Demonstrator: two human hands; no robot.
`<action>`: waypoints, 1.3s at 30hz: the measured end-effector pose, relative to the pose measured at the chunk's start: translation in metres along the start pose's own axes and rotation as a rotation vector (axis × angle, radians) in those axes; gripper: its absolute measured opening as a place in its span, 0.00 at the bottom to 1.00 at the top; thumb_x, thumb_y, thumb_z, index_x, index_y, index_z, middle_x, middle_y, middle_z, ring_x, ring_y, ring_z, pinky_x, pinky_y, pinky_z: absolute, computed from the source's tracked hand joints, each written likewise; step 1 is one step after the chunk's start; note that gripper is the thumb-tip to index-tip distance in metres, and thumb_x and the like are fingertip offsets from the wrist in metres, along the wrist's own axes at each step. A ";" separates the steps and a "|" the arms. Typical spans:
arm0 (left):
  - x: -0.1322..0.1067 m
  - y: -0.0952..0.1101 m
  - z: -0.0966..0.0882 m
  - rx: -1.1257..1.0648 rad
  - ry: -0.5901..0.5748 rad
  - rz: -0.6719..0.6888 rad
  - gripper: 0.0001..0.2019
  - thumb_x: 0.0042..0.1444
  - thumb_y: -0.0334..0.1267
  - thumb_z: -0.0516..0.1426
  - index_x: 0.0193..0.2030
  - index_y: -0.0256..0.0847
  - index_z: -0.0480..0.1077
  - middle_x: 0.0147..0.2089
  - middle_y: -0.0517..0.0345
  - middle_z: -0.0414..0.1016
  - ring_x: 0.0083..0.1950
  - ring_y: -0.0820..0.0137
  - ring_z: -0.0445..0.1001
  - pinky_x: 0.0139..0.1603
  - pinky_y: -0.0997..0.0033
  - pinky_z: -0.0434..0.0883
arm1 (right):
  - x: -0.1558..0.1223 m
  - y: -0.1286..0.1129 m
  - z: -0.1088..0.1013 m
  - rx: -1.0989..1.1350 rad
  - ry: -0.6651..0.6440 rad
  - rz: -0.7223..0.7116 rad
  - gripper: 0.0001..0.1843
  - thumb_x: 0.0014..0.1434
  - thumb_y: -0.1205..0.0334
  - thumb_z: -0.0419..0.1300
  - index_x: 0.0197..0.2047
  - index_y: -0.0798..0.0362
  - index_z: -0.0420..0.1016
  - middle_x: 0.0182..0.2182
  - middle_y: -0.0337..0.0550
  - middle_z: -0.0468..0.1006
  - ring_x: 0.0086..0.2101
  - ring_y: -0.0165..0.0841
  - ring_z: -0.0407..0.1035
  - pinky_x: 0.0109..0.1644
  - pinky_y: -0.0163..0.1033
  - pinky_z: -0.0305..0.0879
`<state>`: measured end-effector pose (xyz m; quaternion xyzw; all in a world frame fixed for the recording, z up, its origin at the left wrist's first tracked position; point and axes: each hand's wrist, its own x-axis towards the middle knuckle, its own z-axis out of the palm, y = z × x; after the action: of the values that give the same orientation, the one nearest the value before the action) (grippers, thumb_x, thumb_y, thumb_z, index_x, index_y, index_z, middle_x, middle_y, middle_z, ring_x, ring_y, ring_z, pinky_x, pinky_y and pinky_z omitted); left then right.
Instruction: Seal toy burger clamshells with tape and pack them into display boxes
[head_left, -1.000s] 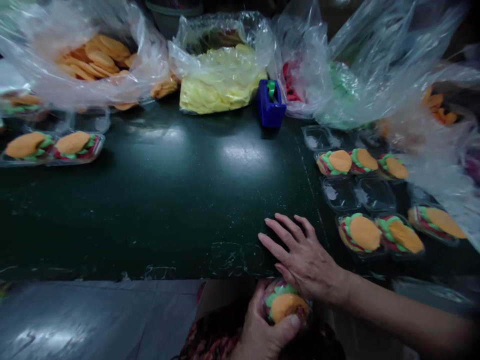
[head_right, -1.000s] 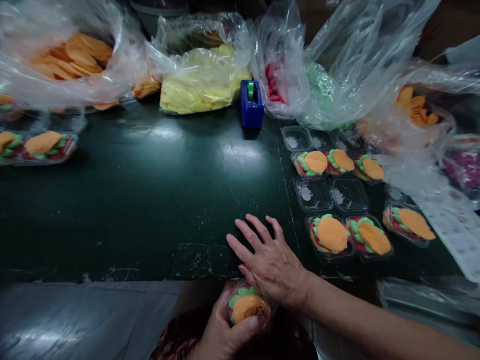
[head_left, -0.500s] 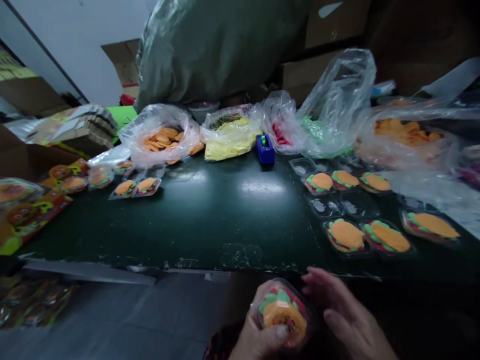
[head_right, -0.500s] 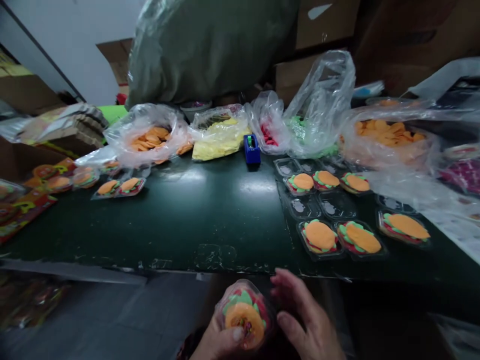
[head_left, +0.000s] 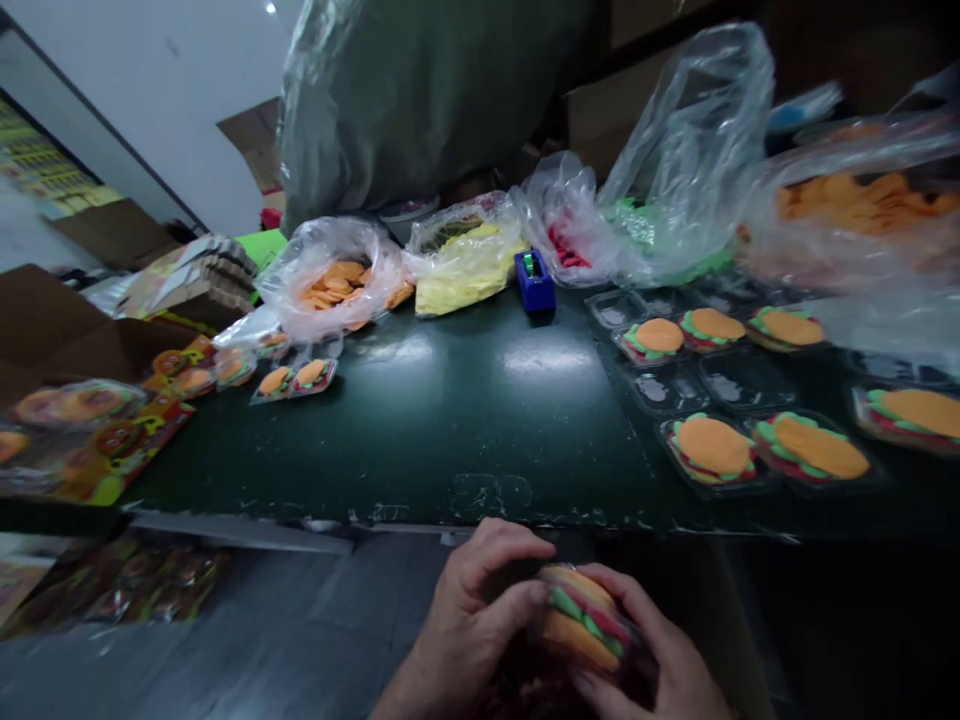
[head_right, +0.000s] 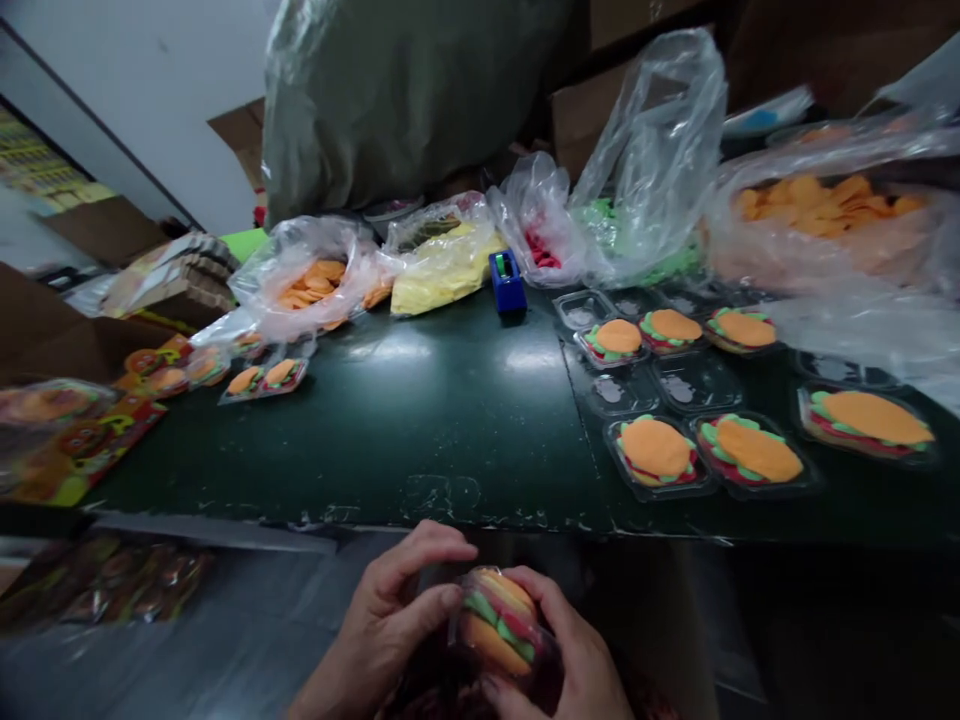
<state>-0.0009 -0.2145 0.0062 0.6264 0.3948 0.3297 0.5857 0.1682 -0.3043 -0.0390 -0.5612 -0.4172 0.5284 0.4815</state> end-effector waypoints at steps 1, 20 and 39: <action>0.002 0.005 0.000 0.029 -0.041 0.027 0.09 0.55 0.42 0.62 0.41 0.45 0.79 0.39 0.55 0.75 0.44 0.66 0.71 0.49 0.68 0.66 | 0.000 0.003 -0.001 -0.057 -0.015 -0.021 0.28 0.47 0.59 0.67 0.53 0.48 0.69 0.48 0.47 0.78 0.46 0.43 0.75 0.49 0.41 0.73; 0.019 0.002 -0.003 -0.203 -0.146 -0.278 0.11 0.50 0.42 0.63 0.26 0.36 0.72 0.27 0.62 0.66 0.30 0.74 0.62 0.33 0.75 0.61 | 0.009 0.010 -0.006 -0.333 -0.056 -0.037 0.31 0.48 0.59 0.65 0.56 0.51 0.69 0.51 0.50 0.77 0.50 0.45 0.72 0.55 0.47 0.68; 0.037 -0.004 0.002 0.331 -0.240 -0.118 0.06 0.56 0.31 0.56 0.32 0.38 0.74 0.32 0.60 0.71 0.37 0.72 0.68 0.40 0.74 0.64 | 0.013 0.009 0.009 0.478 -0.038 0.192 0.33 0.42 0.48 0.72 0.51 0.50 0.73 0.45 0.49 0.80 0.45 0.46 0.74 0.49 0.45 0.70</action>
<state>0.0178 -0.1826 0.0002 0.7246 0.4069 0.1484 0.5360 0.1605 -0.2926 -0.0501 -0.4587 -0.2342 0.6656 0.5402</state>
